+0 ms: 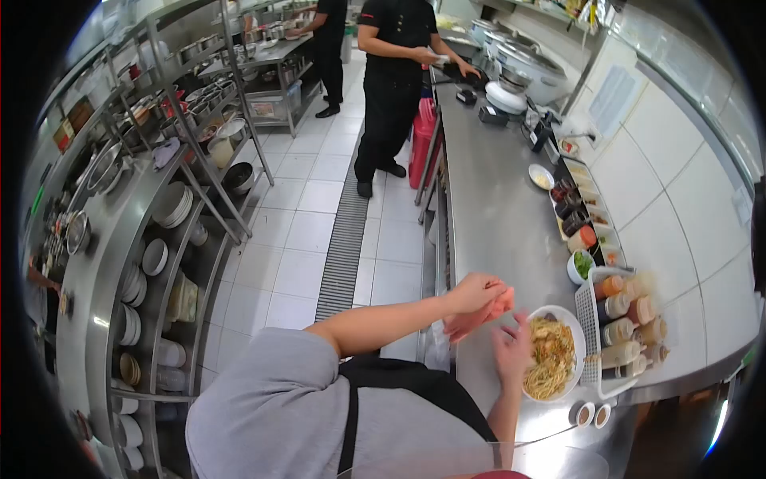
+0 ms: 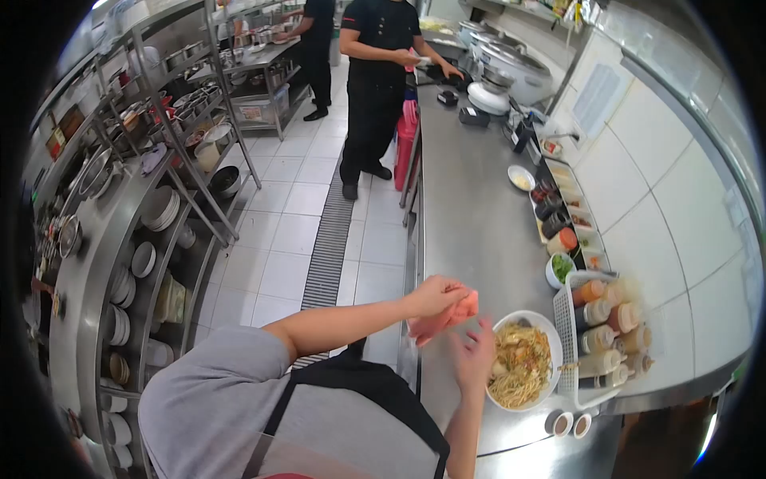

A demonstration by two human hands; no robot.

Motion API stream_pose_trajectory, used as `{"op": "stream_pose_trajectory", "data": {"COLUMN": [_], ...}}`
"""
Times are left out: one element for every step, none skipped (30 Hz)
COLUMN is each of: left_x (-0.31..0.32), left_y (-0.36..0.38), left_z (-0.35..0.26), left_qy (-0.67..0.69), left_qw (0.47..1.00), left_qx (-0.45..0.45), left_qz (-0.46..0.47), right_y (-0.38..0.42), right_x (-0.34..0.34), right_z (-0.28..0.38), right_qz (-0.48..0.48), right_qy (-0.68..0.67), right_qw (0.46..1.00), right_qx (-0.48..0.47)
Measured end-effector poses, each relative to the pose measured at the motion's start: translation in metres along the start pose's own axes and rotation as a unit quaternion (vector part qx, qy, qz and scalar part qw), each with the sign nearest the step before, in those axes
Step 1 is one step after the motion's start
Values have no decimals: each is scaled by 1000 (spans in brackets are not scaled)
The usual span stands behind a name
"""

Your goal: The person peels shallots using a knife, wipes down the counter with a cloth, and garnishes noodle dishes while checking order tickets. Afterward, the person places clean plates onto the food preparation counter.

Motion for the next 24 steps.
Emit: {"op": "stream_pose_trajectory", "data": {"left_x": [-7,-12,-17,-23,-30,-38,-43,-43,-45,-48,-47,-47,-48,-38,-42,-44,-41,-37,-30,-18,-6,6,22,35], "left_y": [8,13,15,16,18,18,12,23,24,20,13,6,-5,-20,-40,-55,-63,-74,-88,-97,-102,-103,-107,-112], "left_z": [-15,-20,-17,-13,-14,-15,-5,-21,-25,-26,-22,-20,-30,-42,-43,-49,-65,-68,-67,-66,-68,-64,-51,-33], "left_qy": [34,68,26,-12,-136,-249,-151,136,71,7,-39,-83,-94,-98,-117,-113,-113,-98,-89,-93,-96,-87,-196,-303], "left_qw": [999,997,998,994,964,902,936,988,995,996,996,992,990,987,978,962,968,956,955,945,933,934,947,932], "left_qx": [9,16,59,104,217,333,316,-5,9,31,56,82,103,127,163,216,195,252,263,292,323,327,256,181], "left_qz": [-12,-15,-21,-24,-72,-117,-19,69,76,82,62,37,-2,-23,-56,-123,-107,-112,-107,-114,-124,-114,-13,83], "right_y": [-5,-11,-15,-18,-18,-19,-22,-22,-20,-18,-16,-14,-10,4,14,24,37,55,72,89,104,121,137,153], "right_x": [22,38,46,55,57,57,60,60,61,61,57,51,42,21,9,-4,-16,-24,-29,-35,-40,-44,-48,-53], "right_z": [8,-6,-8,-6,4,12,8,3,3,4,5,10,12,6,3,0,-4,-11,-17,-20,-23,-26,-29,-33], "right_qz": [53,34,14,-62,-58,-57,-43,-29,-44,-60,-87,-129,-169,-203,-212,-221,-239,-222,-205,-221,-252,-280,-290,-317], "right_qy": [-12,-13,-15,4,-4,-13,-12,-11,-43,-73,-62,-62,-61,-38,-34,-28,-16,-22,-30,-22,-25,-31,-25,0], "right_qw": [999,999,1000,998,998,998,999,999,998,996,994,989,981,977,976,974,971,975,977,973,963,951,949,939], "right_qx": [-6,-40,19,-13,-11,-9,2,10,6,-4,12,-27,-70,-53,-43,-33,-27,12,51,57,91,124,123,136]}}
Point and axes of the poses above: each hand's wrist, its own y-axis away from the middle knuckle, its own x-axis out of the palm, z = x × y, the point moved 2 cm from there along -y, towards the middle knuckle, and after that the axes turned 5 degrees about -z, right-handed, at the moved point
